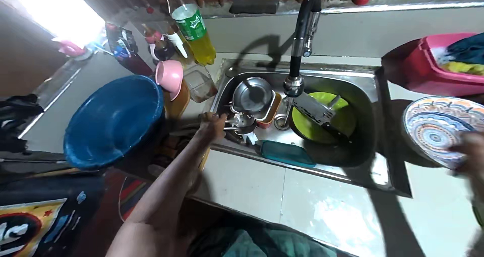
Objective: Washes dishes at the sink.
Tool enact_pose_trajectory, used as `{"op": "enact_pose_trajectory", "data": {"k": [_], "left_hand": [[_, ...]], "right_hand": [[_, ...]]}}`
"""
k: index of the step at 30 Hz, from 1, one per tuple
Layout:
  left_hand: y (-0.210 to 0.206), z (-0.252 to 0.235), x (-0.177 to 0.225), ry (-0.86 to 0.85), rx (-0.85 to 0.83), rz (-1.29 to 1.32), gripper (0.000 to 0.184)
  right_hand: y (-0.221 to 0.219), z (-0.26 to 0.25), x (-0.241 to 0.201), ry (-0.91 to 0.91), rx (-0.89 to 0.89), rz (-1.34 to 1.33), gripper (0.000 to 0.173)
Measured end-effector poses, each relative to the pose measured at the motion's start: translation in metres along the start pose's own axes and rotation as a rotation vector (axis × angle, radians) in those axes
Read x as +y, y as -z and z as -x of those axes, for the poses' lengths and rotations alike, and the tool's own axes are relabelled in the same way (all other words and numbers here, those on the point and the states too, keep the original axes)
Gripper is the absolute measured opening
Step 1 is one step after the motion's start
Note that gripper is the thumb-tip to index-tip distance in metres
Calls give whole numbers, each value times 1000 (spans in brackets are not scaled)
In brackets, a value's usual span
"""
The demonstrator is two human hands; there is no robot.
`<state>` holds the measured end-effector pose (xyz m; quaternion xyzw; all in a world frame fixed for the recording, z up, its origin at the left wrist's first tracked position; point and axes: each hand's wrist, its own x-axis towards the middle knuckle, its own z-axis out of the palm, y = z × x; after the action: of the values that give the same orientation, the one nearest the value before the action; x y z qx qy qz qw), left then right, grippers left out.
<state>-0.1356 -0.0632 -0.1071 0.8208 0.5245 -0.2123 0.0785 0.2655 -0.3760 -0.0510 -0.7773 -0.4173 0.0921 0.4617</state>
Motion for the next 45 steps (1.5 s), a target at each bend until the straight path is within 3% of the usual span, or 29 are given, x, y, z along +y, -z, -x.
{"op": "enact_pose_trajectory", "data": {"k": [2, 6, 8, 12, 15, 18, 22, 26, 31, 34, 38, 42, 45], "left_hand": [[-7, -6, -8, -39, 43, 0, 57], [1, -2, 1, -131, -18, -34, 62], [-5, -3, 1, -190, 0, -13, 64], [-10, 1, 4, -225, 68, 59, 42], [9, 21, 21, -190, 35, 218, 38], [26, 34, 45, -178, -7, 537, 37], [25, 28, 99, -198, -127, 989, 38], [22, 16, 153, -170, -331, 1465, 31], [32, 12, 179, -162, -274, 1369, 21], [42, 21, 179, -208, -315, 1329, 29], [44, 29, 175, -243, -254, 1309, 33], [39, 20, 177, -195, -250, 1539, 30], [29, 9, 186, -128, -177, 1665, 31]], "right_hand": [[-53, -22, -19, 66, -257, -58, 38], [-157, -56, -46, -63, -597, -130, 38], [-195, -62, -50, -67, -645, -167, 36], [-236, -65, -54, -130, -637, -331, 28], [-244, -66, -52, -191, -605, -441, 26], [-247, -63, -49, -146, -569, -489, 30], [-253, -46, -59, 14, -592, -407, 51], [-245, -63, -44, -182, -436, -385, 57], [-244, -67, -66, -154, -393, -222, 47], [-242, -85, -59, -325, -373, -328, 42], [-239, -87, -51, -515, -273, -534, 51], [-248, -63, -62, -498, -236, -712, 45], [-242, -57, -68, -559, -360, -808, 34]]}}
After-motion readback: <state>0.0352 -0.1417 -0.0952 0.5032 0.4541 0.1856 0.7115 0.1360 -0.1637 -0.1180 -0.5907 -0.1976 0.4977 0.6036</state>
